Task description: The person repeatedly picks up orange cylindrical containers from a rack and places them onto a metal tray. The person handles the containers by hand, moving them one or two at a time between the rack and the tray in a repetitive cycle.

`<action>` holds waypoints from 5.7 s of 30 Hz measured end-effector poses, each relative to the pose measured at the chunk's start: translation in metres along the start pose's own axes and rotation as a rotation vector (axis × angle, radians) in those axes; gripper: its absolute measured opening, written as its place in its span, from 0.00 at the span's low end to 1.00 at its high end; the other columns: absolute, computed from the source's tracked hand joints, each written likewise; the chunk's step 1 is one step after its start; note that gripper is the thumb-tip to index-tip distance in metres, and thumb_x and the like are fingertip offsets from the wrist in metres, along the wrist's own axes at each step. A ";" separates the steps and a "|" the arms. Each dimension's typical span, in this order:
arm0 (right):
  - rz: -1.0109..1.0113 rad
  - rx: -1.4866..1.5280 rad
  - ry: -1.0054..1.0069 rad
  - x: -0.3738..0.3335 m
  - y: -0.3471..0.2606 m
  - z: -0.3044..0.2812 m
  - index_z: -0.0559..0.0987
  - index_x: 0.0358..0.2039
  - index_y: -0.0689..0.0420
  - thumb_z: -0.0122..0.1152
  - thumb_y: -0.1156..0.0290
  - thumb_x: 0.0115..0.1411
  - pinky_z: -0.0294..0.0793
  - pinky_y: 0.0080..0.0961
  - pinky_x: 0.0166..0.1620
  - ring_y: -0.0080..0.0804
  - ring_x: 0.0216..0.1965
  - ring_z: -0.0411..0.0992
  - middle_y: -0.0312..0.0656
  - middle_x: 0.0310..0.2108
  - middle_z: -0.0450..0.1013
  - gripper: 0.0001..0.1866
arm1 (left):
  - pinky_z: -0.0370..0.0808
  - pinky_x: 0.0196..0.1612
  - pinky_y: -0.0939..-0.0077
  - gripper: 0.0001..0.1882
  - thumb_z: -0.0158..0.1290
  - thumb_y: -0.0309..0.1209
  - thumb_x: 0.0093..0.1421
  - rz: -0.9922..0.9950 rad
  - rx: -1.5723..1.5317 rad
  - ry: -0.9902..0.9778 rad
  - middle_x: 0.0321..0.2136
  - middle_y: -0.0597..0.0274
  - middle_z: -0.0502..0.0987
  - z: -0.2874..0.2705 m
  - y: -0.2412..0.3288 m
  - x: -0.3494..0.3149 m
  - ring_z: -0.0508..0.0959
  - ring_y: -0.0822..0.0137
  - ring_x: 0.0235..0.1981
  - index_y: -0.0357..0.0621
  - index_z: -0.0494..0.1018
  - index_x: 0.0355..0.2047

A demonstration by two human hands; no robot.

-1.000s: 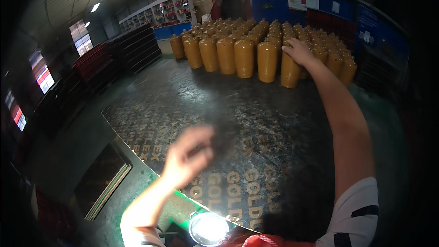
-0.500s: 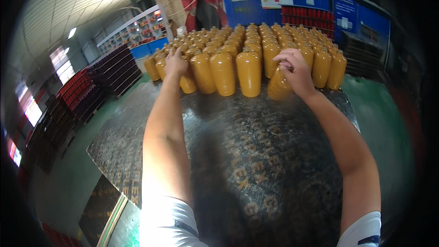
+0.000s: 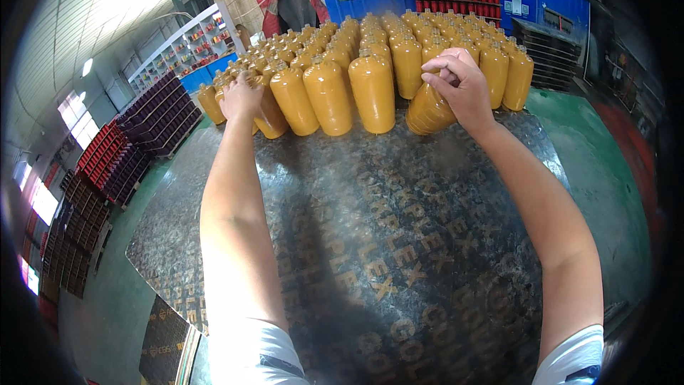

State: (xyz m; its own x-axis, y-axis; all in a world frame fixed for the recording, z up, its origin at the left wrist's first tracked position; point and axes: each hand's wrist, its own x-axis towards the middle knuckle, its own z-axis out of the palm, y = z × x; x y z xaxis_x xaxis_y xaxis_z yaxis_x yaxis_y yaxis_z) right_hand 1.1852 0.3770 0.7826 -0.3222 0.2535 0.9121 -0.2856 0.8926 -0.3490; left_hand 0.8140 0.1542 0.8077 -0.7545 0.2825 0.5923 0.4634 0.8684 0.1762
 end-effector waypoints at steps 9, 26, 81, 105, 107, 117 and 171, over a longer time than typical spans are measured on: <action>0.192 0.135 0.211 0.005 0.002 -0.010 0.83 0.37 0.57 0.69 0.75 0.58 0.59 0.13 0.26 0.11 0.23 0.59 0.25 0.23 0.64 0.06 | 0.75 0.41 0.61 0.16 0.59 0.48 0.58 0.029 -0.275 0.086 0.34 0.57 0.83 -0.044 -0.036 -0.032 0.82 0.55 0.39 0.51 0.80 0.36; 0.538 0.103 -0.533 0.072 -0.037 0.034 0.58 0.70 0.60 0.65 0.69 0.58 0.58 0.22 0.16 0.20 0.13 0.60 0.37 0.18 0.69 0.41 | 0.75 0.29 0.77 0.06 0.63 0.25 0.54 0.031 -0.442 -0.159 0.23 0.60 0.81 -0.192 -0.187 -0.157 0.79 0.73 0.24 0.37 0.79 0.32; 0.261 -0.402 -0.557 0.070 -0.027 0.024 0.83 0.36 0.62 0.60 0.59 0.61 0.73 0.43 0.48 0.53 0.41 0.76 0.54 0.38 0.78 0.17 | 0.77 0.48 0.70 0.21 0.60 0.29 0.61 0.043 -0.496 -0.172 0.47 0.52 0.80 -0.243 -0.122 -0.260 0.81 0.63 0.46 0.37 0.75 0.54; 0.352 -0.287 -0.402 0.033 -0.048 -0.089 0.78 0.25 0.65 0.63 0.62 0.58 0.71 0.38 0.36 0.47 0.27 0.70 0.53 0.24 0.73 0.16 | 0.73 0.56 0.57 0.25 0.56 0.43 0.61 0.123 -0.136 -0.096 0.50 0.50 0.79 -0.011 0.068 -0.005 0.77 0.48 0.53 0.47 0.72 0.56; 0.362 -0.265 -0.373 0.030 -0.048 -0.094 0.78 0.26 0.65 0.63 0.63 0.59 0.71 0.38 0.36 0.46 0.27 0.70 0.53 0.25 0.73 0.16 | 0.76 0.50 0.57 0.19 0.58 0.44 0.59 0.117 -0.077 -0.002 0.43 0.52 0.82 -0.008 0.063 -0.003 0.81 0.49 0.46 0.46 0.76 0.45; 0.195 -0.221 -0.419 0.025 -0.060 -0.102 0.78 0.28 0.65 0.62 0.65 0.61 0.69 0.34 0.34 0.34 0.26 0.69 0.46 0.23 0.71 0.14 | 0.77 0.38 0.60 0.18 0.63 0.46 0.54 0.298 -0.204 0.024 0.28 0.49 0.82 -0.101 0.054 -0.083 0.82 0.52 0.33 0.42 0.80 0.30; 0.167 -0.160 -0.592 -0.093 -0.148 -0.169 0.75 0.58 0.42 0.72 0.70 0.51 0.67 0.40 0.63 0.49 0.64 0.62 0.51 0.64 0.57 0.32 | 0.73 0.57 0.56 0.31 0.70 0.33 0.45 0.149 -0.468 0.232 0.54 0.50 0.73 -0.194 -0.109 -0.321 0.73 0.46 0.53 0.55 0.78 0.53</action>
State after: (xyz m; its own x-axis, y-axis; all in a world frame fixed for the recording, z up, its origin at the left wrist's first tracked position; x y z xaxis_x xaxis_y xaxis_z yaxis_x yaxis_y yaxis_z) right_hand 1.4099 0.2841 0.7854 -0.8081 0.1860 0.5589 -0.0644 0.9152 -0.3978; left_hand 1.0954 -0.1099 0.7507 -0.5672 0.2450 0.7863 0.7548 0.5367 0.3772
